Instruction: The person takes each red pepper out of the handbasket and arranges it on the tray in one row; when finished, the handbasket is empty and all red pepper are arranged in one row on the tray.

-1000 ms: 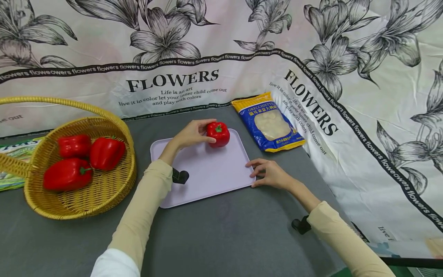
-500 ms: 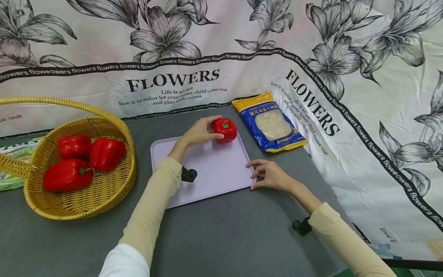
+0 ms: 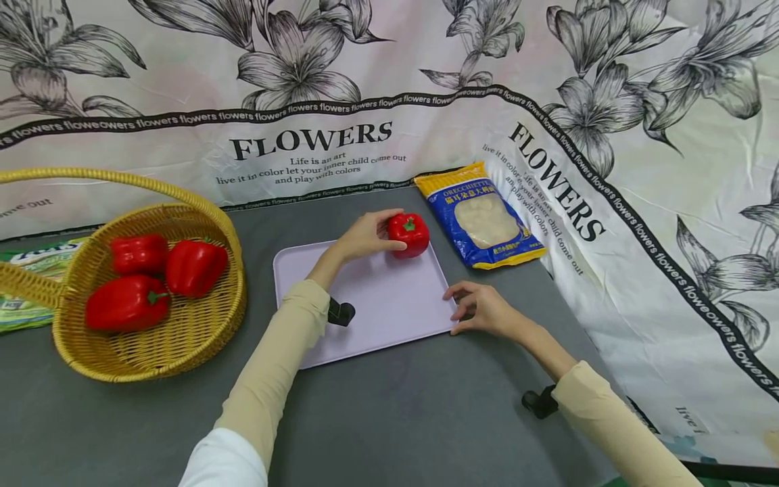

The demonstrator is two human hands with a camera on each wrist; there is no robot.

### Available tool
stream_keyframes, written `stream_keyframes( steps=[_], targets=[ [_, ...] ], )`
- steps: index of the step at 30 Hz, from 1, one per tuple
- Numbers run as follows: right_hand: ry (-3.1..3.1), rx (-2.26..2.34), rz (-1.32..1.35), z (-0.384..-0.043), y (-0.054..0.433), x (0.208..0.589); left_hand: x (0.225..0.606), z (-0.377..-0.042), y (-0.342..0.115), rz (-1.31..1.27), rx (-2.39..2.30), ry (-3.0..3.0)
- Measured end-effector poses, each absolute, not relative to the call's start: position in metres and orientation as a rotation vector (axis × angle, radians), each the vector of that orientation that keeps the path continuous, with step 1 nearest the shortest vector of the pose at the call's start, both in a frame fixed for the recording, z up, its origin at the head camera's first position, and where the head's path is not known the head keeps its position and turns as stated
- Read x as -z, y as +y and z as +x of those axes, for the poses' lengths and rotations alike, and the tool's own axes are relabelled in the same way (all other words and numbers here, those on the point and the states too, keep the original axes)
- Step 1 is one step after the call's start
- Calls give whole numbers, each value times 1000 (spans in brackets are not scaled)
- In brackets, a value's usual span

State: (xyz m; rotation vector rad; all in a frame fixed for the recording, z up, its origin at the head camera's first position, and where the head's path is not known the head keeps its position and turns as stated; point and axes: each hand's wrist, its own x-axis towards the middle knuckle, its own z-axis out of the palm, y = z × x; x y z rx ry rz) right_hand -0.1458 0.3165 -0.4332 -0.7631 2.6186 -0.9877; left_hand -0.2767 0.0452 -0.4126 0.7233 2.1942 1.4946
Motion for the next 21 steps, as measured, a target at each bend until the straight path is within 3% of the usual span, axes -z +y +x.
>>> stream_keyframes(
  steps=[12, 21],
  targets=[
    [2599, 1017, -743, -141, 321, 440, 420, -273, 60, 775, -1499, 2240],
    [2598, 1038, -752, -142, 322, 438, 414, -279, 62, 656, -1514, 2204]
  ],
)
